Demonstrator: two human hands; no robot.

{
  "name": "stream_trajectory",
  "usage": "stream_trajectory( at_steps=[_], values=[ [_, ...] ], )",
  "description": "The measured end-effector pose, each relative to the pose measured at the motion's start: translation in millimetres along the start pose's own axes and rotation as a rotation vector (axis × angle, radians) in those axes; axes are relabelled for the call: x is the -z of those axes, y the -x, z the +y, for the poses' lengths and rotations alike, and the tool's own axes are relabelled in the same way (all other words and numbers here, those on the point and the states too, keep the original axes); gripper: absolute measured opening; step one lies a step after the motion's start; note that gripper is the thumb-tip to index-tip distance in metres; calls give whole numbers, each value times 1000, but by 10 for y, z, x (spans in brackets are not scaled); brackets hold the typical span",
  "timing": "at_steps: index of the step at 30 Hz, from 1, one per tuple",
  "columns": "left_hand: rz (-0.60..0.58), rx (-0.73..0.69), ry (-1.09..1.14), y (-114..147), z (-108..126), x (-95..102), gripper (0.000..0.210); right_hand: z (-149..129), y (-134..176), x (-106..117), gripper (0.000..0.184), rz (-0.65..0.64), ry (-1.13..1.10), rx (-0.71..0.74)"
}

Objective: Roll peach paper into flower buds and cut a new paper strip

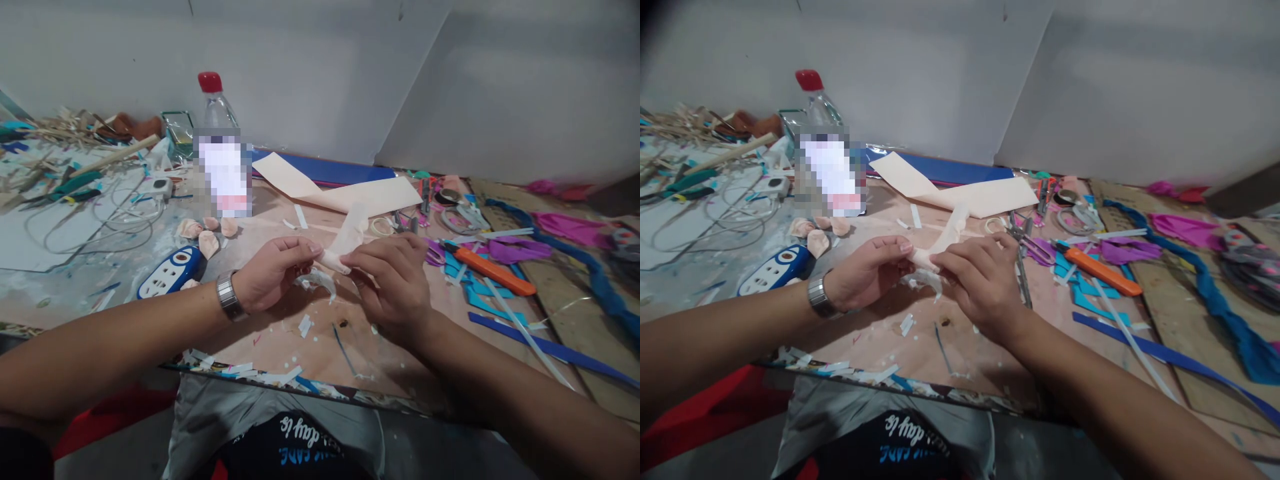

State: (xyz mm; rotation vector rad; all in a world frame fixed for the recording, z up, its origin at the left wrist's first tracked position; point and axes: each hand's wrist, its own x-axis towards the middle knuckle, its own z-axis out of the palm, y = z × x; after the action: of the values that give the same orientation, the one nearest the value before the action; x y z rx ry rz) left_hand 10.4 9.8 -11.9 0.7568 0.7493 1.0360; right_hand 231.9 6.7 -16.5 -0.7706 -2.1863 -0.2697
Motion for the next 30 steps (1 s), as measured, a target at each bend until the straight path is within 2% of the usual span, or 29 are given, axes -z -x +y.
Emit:
stream_trajectory(
  at_steps=[5, 8, 11, 15, 18, 22, 25, 27, 30],
  values=[
    [19, -73, 20, -20, -24, 23, 28, -7, -16, -6, 22, 26, -4, -38],
    [-13, -126, -49, -40, -78, 69, 36, 0, -19, -2, 22, 9, -1, -47],
    [-55, -103, -124, -42, -118, 89, 36, 6, -16, 2, 22, -4, 4, -38],
    [-4, -39, -93, -24, -105, 53, 32, 6, -10, -7, 22, -16, 4, -48],
    [18, -46, -78, -28, -81, 45, 30, 0, -15, -11, 20, -33, -17, -60],
    [9, -204, -216, -63, -78, 89, 30, -7, -26, -7, 23, -86, -34, -77],
    [-60, -292, -351, -78, -101, 111, 47, -11, -27, -7, 25, -115, -34, -86],
    [-113, -245, -394, -73, -126, 107, 54, -17, -25, -8, 26, -110, -31, -88],
    [-140, -176, -403, -61, -163, 95, 50, -27, -24, -6, 28, -107, -41, -93]
  ],
)
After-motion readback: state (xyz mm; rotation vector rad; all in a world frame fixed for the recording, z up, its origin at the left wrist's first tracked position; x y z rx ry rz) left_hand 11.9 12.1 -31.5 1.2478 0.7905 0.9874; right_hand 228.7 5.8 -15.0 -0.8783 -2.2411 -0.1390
